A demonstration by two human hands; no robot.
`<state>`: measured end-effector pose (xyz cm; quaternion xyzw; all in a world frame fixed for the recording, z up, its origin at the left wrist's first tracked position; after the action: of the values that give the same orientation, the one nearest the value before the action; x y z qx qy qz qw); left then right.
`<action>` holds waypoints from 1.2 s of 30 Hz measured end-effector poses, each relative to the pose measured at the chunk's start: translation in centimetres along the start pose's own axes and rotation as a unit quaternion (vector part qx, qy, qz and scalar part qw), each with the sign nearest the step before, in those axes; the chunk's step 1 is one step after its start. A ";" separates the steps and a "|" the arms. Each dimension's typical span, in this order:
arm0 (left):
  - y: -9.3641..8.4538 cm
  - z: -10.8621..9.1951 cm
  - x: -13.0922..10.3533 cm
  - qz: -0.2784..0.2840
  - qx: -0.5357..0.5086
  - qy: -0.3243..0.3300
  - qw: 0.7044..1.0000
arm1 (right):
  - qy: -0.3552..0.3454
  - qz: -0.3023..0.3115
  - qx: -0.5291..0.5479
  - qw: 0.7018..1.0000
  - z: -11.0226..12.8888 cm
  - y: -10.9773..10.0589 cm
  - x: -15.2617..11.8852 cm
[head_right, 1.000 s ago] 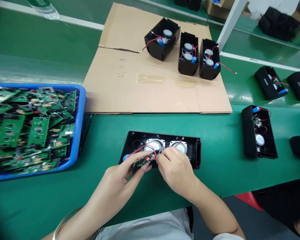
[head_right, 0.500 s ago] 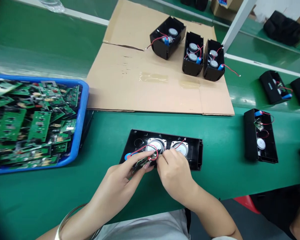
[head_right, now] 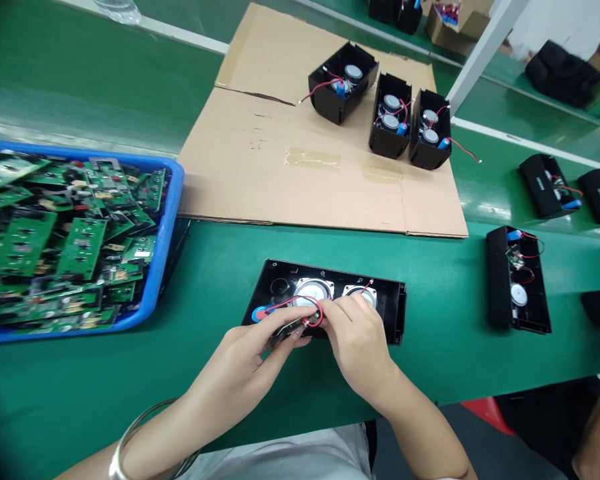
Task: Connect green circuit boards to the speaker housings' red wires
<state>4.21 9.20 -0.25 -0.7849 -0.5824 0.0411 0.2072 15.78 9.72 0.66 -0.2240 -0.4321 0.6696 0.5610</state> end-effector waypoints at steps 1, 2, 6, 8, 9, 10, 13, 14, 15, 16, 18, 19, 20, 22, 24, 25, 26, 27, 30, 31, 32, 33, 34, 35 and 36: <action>-0.1 0.1 0.0 -0.001 0.013 -0.006 1.000 | 0.014 -0.006 -0.018 1.000 -0.4 -0.3 0.1; -0.2 0.1 0.0 -0.002 0.027 -0.009 1.000 | 0.031 -0.015 -0.049 0.998 -0.8 -0.6 0.2; -0.7 0.1 -0.4 -0.006 0.079 -0.005 0.997 | 0.079 -0.025 -0.197 0.977 -2.5 -1.6 0.5; -0.9 0.1 -0.6 -0.013 0.109 0.004 0.994 | 0.086 -0.021 -0.209 0.974 -2.7 -1.7 0.5; -1.0 0.0 -0.6 -0.019 0.123 0.008 0.992 | 0.086 -0.031 -0.195 0.977 -2.6 -1.7 0.5; -1.1 0.0 -0.6 -0.028 0.137 0.013 0.990 | 0.085 -0.048 -0.168 0.981 -2.4 -1.8 0.4; -1.2 -0.1 -0.5 -0.053 0.160 0.019 0.986 | 0.095 -0.099 -0.015 0.990 -1.9 -2.0 -0.2; -1.2 -0.1 -0.4 -0.060 0.163 0.018 0.985 | 0.110 -0.106 0.047 0.987 -2.0 -1.9 -0.4; -1.2 -0.1 -0.3 -0.064 0.163 0.013 0.985 | 0.129 -0.105 0.102 0.981 -2.3 -1.8 -0.5; -1.2 0.0 -0.3 -0.066 0.160 0.005 0.985 | 0.145 -0.096 0.142 0.974 -2.5 -1.6 -0.6; -1.2 0.2 -0.2 -0.067 0.146 -0.013 0.987 | 0.149 -0.065 0.179 0.970 -2.5 -1.3 -0.5; -1.2 0.3 -0.2 -0.066 0.137 -0.023 0.988 | 0.136 -0.044 0.182 0.973 -2.3 -1.2 -0.3; -1.2 0.5 -0.2 -0.061 0.124 -0.034 0.990 | 0.120 -0.023 0.183 0.976 -2.1 -1.1 -0.1; -1.0 0.8 -0.2 -0.046 0.093 -0.053 0.993 | 0.096 0.009 0.183 0.978 -1.7 -1.0 0.3; -0.7 1.1 -0.2 -0.032 0.055 -0.067 0.996 | 0.081 0.016 0.169 0.982 -1.5 -1.0 0.4; -0.7 1.1 -0.1 -0.028 0.037 -0.069 0.997 | 0.069 0.007 0.149 0.986 -1.3 -1.0 0.5; -0.7 1.1 -0.1 -0.029 0.022 -0.070 0.997 | 0.052 -0.007 0.123 0.991 -1.1 -1.1 0.4; -0.7 1.1 -0.1 -0.030 0.011 -0.069 0.997 | 0.031 -0.021 0.092 0.995 -0.8 -1.2 0.3; -0.7 0.9 0.1 -0.026 -0.003 -0.066 0.997 | -0.024 -0.044 0.017 0.999 0.1 -1.0 -0.1; -0.7 0.9 0.2 -0.024 0.001 -0.064 0.998 | -0.038 -0.046 0.003 0.998 0.3 -0.9 -0.2; -0.7 0.7 0.3 -0.019 0.007 -0.061 0.998 | -0.053 -0.046 -0.010 0.997 0.6 -0.8 -0.3; -0.6 0.6 0.4 -0.015 0.017 -0.057 0.998 | -0.066 -0.047 -0.021 0.997 0.7 -0.8 -0.3; -0.7 0.5 0.5 -0.012 0.026 -0.052 0.998 | -0.077 -0.047 -0.032 0.995 0.9 -0.7 -0.4; -0.7 0.3 0.6 -0.010 0.036 -0.048 0.998 | -0.086 -0.048 -0.041 0.994 1.0 -0.7 -0.4; -0.7 0.2 0.6 -0.007 0.043 -0.045 0.998 | -0.090 -0.048 -0.046 0.994 1.0 -0.7 -0.4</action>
<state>3.73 10.02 -0.05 -0.7684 -0.5943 0.1002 0.2150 15.50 9.01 1.67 -0.1676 -0.5214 0.6388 0.5405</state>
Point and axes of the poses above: each hand's wrist, its own x-axis towards the middle knuckle, its own y-axis out of the palm, z = x × y, the point moved 7 cm from there along x, towards the middle knuckle, and after that the axes turned 13 degrees about y, right-handed, at the moved point
